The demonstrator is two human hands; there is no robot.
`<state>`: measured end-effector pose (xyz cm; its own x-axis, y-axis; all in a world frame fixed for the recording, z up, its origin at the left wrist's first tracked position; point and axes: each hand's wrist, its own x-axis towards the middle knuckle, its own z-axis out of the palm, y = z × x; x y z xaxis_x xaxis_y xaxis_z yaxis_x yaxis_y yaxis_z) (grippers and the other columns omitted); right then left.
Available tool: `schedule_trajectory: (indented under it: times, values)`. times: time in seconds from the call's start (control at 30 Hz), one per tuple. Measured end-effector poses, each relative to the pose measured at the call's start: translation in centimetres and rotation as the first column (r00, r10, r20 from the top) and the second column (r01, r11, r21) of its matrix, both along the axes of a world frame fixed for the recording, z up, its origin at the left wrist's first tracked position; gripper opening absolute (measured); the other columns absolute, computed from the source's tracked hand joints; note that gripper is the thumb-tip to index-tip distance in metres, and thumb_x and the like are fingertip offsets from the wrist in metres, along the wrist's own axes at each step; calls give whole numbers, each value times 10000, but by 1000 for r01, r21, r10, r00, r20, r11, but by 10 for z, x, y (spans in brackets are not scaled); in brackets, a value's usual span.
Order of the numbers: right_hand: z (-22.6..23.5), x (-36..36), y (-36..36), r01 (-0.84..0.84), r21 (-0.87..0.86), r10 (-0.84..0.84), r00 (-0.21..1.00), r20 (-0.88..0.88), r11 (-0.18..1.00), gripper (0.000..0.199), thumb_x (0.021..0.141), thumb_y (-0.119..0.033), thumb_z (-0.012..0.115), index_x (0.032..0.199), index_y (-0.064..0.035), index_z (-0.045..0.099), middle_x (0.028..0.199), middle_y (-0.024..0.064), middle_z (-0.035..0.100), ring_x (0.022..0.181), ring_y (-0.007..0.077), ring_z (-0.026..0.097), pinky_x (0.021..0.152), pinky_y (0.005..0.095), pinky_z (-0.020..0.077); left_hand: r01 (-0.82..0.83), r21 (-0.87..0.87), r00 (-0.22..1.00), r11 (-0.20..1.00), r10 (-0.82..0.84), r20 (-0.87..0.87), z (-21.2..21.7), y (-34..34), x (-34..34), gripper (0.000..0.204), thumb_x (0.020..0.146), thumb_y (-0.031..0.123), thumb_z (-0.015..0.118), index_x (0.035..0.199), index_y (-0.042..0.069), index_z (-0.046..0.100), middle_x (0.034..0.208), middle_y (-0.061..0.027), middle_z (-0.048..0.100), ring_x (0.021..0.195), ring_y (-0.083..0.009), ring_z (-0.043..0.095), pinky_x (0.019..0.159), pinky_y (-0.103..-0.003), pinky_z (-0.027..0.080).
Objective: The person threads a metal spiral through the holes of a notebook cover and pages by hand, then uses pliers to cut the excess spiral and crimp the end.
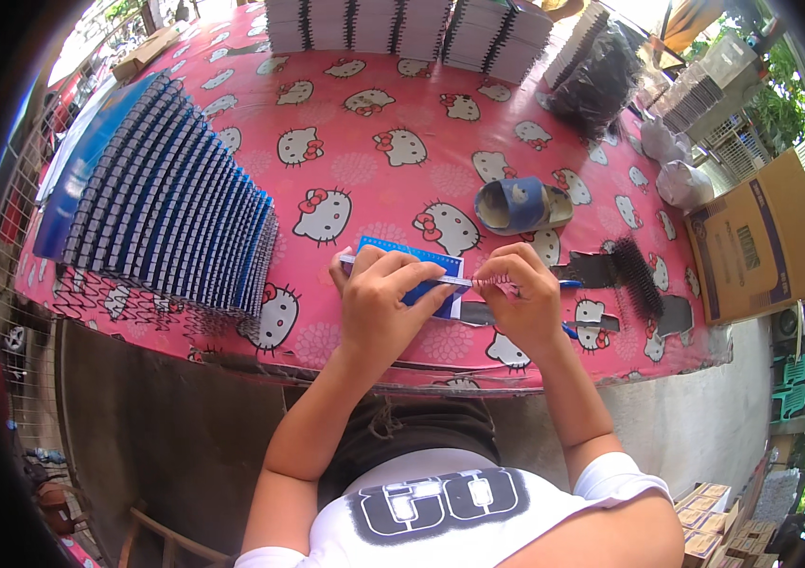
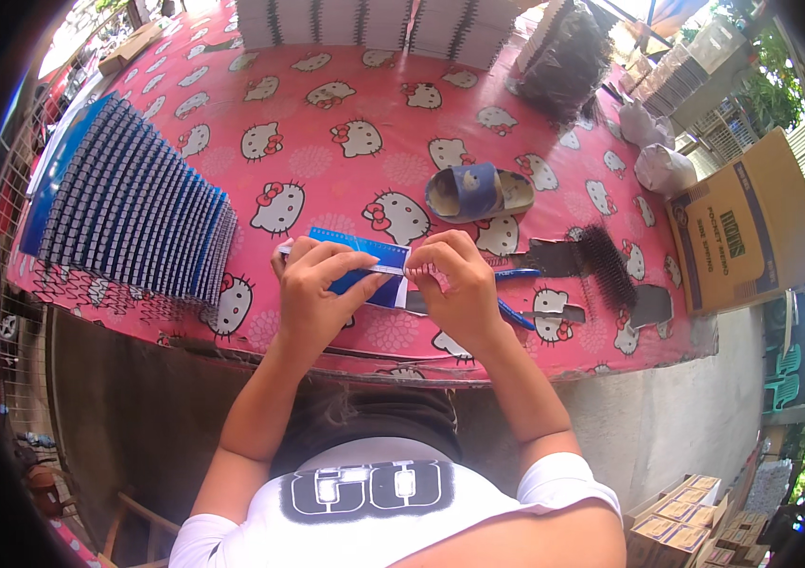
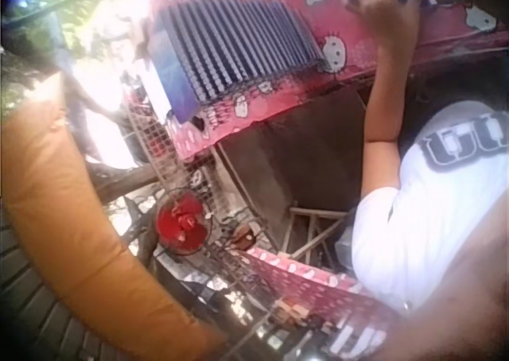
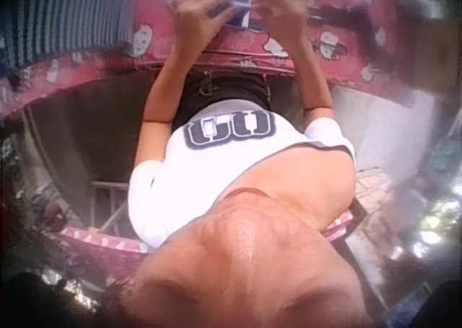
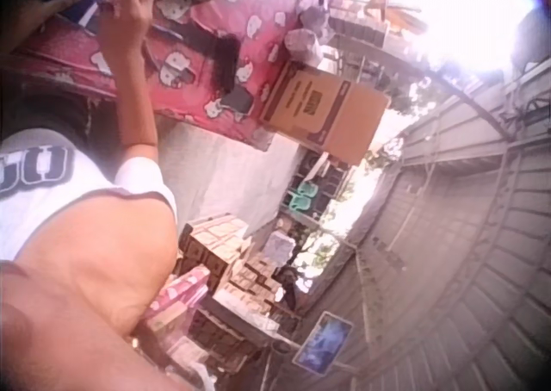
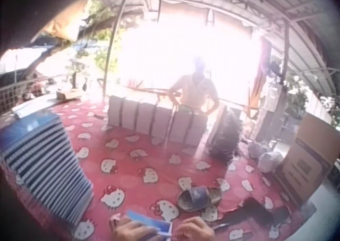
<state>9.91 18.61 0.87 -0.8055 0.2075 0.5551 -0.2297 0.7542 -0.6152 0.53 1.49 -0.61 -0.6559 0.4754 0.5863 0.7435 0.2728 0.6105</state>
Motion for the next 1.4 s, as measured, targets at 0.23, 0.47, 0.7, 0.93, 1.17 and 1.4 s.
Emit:
schedule_trajectory:
  times: [0.23,0.47,0.7,0.93,1.17,1.4]
  values:
    - [17,4,-2,-76,-358,205,918,339,931,161,786,-14,703,928,-37,632,858,102,611,739,254,621,643,342,503,-23,6,999,1000,22,26,-2,1,0,165,700,298,809,806,192,739,799,71,661,842,-143,552,906,-403,268]
    - [15,1,-17,19,107,-30,994,102,994,175,815,-92,701,952,-41,604,849,106,601,695,288,624,570,375,493,-25,-33,999,999,25,22,-4,-2,4,177,680,265,813,835,222,742,821,76,664,860,-135,559,918,-428,262]
    - [17,-2,-10,-61,40,50,971,234,997,179,804,-117,710,931,-42,609,830,108,599,734,290,619,594,394,488,-30,-43,999,999,31,29,-6,-2,3,185,681,247,810,851,218,743,837,78,665,872,-133,562,920,-448,260]
    - [9,0,-17,0,161,-21,992,127,987,176,792,-91,713,938,-48,625,804,101,604,726,289,620,599,385,491,-60,-9,998,998,60,-36,-5,-1,5,214,638,195,832,834,195,746,820,71,671,815,-133,554,841,-357,296]
    - [10,-7,-25,-3,57,-2,996,87,998,116,787,-72,715,846,-23,629,767,102,584,691,280,607,574,376,485,-59,-29,997,998,58,-51,-6,-3,4,214,638,197,830,836,196,746,815,70,673,811,-129,557,844,-352,293]
    - [10,-2,-34,67,121,-84,985,147,990,65,783,13,688,824,6,639,795,127,615,704,245,616,612,325,486,-41,-2,996,999,41,-73,-7,-6,7,214,640,189,833,837,185,750,804,57,678,792,-129,563,870,-339,290]
